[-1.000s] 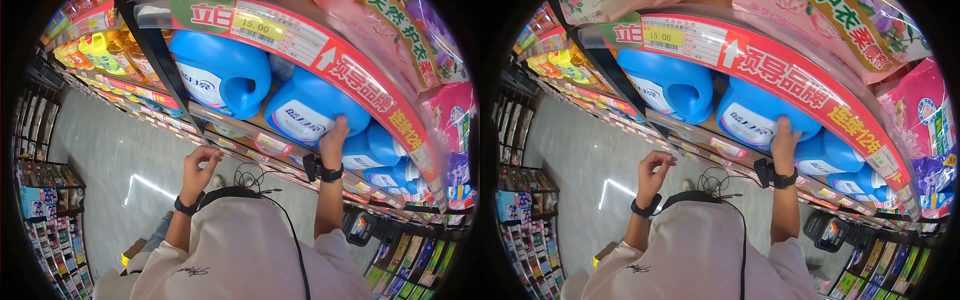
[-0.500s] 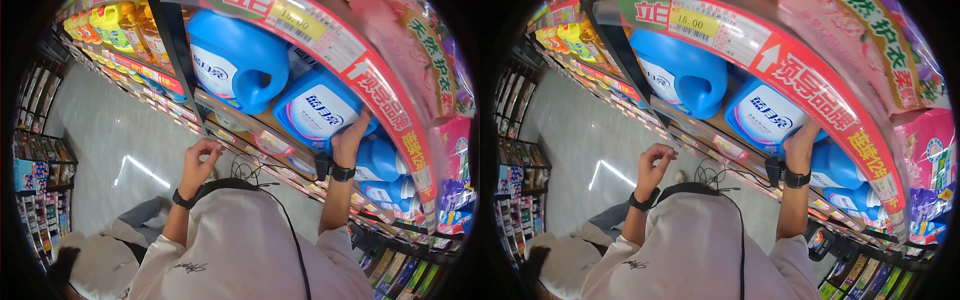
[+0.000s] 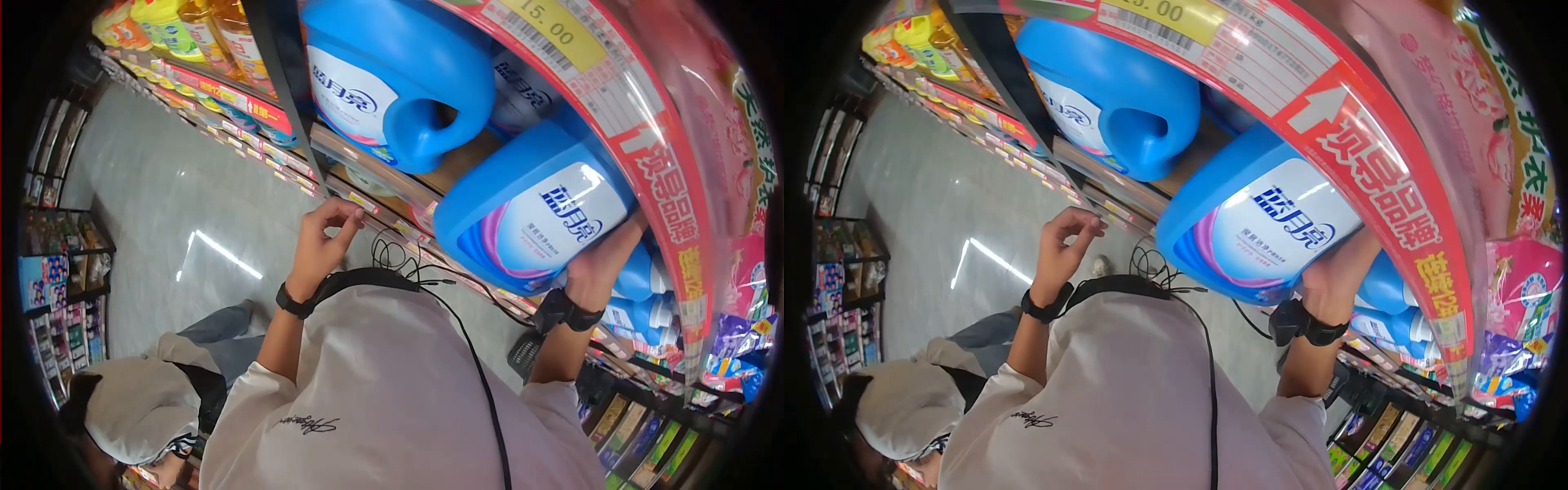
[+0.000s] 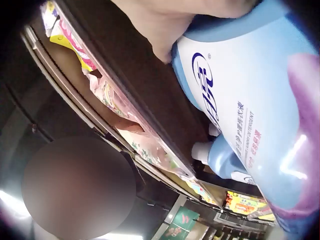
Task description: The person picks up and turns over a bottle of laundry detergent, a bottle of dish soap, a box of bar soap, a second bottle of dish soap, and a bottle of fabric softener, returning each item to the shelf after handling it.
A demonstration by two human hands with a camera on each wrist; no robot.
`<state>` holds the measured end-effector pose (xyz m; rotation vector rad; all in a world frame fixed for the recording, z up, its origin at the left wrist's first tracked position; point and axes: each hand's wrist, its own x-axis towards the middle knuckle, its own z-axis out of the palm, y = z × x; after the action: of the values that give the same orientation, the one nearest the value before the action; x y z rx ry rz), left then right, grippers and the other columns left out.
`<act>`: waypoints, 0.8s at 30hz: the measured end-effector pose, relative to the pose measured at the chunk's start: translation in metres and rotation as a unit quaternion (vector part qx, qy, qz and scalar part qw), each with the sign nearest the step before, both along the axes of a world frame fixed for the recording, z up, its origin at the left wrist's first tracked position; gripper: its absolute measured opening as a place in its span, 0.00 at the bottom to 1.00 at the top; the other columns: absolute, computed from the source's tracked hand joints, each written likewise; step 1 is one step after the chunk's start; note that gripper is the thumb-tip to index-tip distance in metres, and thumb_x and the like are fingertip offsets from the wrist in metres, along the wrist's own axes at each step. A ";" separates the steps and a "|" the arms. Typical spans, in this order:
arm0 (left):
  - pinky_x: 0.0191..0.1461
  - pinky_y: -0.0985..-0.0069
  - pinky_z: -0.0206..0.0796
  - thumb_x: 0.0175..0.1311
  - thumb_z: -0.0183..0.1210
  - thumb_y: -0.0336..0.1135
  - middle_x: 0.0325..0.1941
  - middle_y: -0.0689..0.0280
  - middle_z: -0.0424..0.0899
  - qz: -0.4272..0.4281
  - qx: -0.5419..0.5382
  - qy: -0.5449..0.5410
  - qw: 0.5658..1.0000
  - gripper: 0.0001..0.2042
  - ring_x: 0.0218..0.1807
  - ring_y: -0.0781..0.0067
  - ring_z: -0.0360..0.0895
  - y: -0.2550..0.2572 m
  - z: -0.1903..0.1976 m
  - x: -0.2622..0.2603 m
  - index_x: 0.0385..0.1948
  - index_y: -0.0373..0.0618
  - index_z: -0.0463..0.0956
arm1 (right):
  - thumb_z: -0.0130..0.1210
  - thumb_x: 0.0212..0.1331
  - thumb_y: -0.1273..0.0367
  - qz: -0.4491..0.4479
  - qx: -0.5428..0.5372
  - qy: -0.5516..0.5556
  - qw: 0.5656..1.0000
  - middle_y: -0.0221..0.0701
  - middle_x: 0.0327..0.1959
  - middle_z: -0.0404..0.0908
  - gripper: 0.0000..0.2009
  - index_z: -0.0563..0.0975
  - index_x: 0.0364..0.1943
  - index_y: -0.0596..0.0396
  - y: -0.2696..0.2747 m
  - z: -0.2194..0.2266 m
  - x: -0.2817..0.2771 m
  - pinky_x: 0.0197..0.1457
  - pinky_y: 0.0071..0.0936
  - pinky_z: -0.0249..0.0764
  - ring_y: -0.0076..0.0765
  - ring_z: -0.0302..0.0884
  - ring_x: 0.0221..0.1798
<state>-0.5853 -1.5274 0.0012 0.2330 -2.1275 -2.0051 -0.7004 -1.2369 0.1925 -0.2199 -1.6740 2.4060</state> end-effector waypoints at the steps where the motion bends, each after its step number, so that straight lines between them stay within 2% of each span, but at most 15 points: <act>1: 0.44 0.78 0.76 0.70 0.61 0.30 0.32 0.64 0.87 -0.004 0.001 0.001 1.000 0.06 0.36 0.76 0.86 -0.001 0.000 -0.001 0.36 0.36 0.80 | 0.44 0.73 0.45 -0.012 -0.011 -0.035 0.999 0.32 0.62 0.75 0.29 0.68 0.66 0.52 -0.007 0.006 0.005 0.64 0.35 0.74 0.37 0.76 0.62; 5: 0.44 0.77 0.76 0.70 0.60 0.29 0.33 0.64 0.87 -0.020 0.036 0.009 0.999 0.05 0.37 0.75 0.86 -0.007 -0.003 0.000 0.37 0.36 0.80 | 0.46 0.72 0.46 -0.032 0.034 -0.028 0.999 0.35 0.63 0.76 0.29 0.68 0.66 0.51 -0.007 -0.011 0.023 0.65 0.39 0.73 0.40 0.76 0.62; 8: 0.44 0.77 0.76 0.70 0.60 0.29 0.36 0.62 0.88 -0.025 0.062 0.013 0.998 0.05 0.38 0.75 0.86 -0.013 -0.010 0.002 0.37 0.36 0.80 | 0.49 0.70 0.45 -0.022 0.045 -0.088 0.995 0.37 0.62 0.76 0.30 0.69 0.65 0.52 -0.018 -0.009 0.044 0.65 0.40 0.73 0.42 0.76 0.62; 9: 0.45 0.77 0.77 0.70 0.60 0.29 0.40 0.61 0.88 -0.041 0.046 0.002 0.998 0.05 0.38 0.75 0.85 -0.016 -0.009 0.003 0.37 0.37 0.80 | 0.52 0.68 0.45 -0.006 0.030 -0.100 0.995 0.38 0.62 0.76 0.32 0.69 0.65 0.53 -0.018 -0.011 0.051 0.65 0.40 0.73 0.43 0.76 0.62; 12: 0.46 0.76 0.77 0.66 0.64 0.28 0.41 0.62 0.88 -0.090 0.053 0.011 0.994 0.08 0.38 0.73 0.86 -0.018 -0.009 0.010 0.42 0.38 0.79 | 0.54 0.67 0.45 0.010 0.061 -0.099 0.993 0.37 0.61 0.76 0.32 0.69 0.64 0.54 -0.019 -0.021 0.078 0.66 0.40 0.73 0.43 0.76 0.62; 15: 0.54 0.71 0.75 0.58 0.71 0.32 0.52 0.59 0.84 -0.258 0.069 -0.002 0.964 0.24 0.46 0.68 0.84 -0.019 0.001 0.015 0.56 0.38 0.74 | 0.55 0.66 0.45 -0.003 0.065 -0.124 0.990 0.37 0.62 0.75 0.32 0.68 0.65 0.54 -0.028 -0.028 0.109 0.67 0.41 0.71 0.43 0.75 0.63; 18: 0.60 0.67 0.72 0.49 0.77 0.40 0.61 0.59 0.79 -0.382 0.097 0.015 0.919 0.42 0.56 0.66 0.80 -0.006 0.023 0.018 0.67 0.41 0.66 | 0.51 0.70 0.47 -0.007 0.072 -0.137 0.988 0.38 0.62 0.75 0.30 0.67 0.65 0.55 -0.037 -0.036 0.136 0.67 0.41 0.71 0.42 0.75 0.63; 19: 0.64 0.65 0.68 0.43 0.80 0.48 0.67 0.58 0.74 -0.428 0.118 -0.028 0.896 0.51 0.63 0.64 0.76 -0.005 0.017 0.021 0.72 0.41 0.60 | 0.50 0.70 0.47 -0.004 0.067 -0.141 0.988 0.39 0.62 0.75 0.30 0.67 0.65 0.55 -0.039 -0.040 0.144 0.67 0.41 0.71 0.42 0.75 0.63; 22: 0.65 0.66 0.67 0.43 0.80 0.50 0.67 0.58 0.74 -0.513 0.189 -0.014 0.837 0.52 0.63 0.65 0.75 0.002 0.005 0.029 0.71 0.40 0.61 | 0.47 0.72 0.48 0.015 0.050 -0.155 0.986 0.40 0.62 0.75 0.29 0.67 0.66 0.56 -0.041 -0.048 0.170 0.66 0.41 0.72 0.42 0.76 0.62; 23: 0.65 0.66 0.66 0.38 0.82 0.53 0.67 0.59 0.74 -0.541 0.202 -0.060 0.814 0.54 0.64 0.65 0.74 0.002 0.006 0.031 0.70 0.38 0.63 | 0.47 0.72 0.48 0.023 0.040 -0.163 0.986 0.40 0.62 0.75 0.30 0.67 0.66 0.56 -0.040 -0.050 0.177 0.66 0.41 0.72 0.42 0.76 0.62; 24: 0.63 0.67 0.68 0.38 0.82 0.50 0.65 0.59 0.76 -0.549 0.202 -0.052 0.809 0.50 0.61 0.65 0.76 0.004 0.006 0.033 0.67 0.39 0.66 | 0.48 0.72 0.48 0.033 0.034 -0.166 0.985 0.40 0.62 0.76 0.30 0.67 0.66 0.57 -0.038 -0.051 0.185 0.66 0.41 0.73 0.43 0.77 0.62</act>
<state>-0.5523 -1.5233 0.0068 -1.1283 -2.0245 -3.0640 -0.5150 -1.2750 0.1412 -0.5919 -1.9243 2.4600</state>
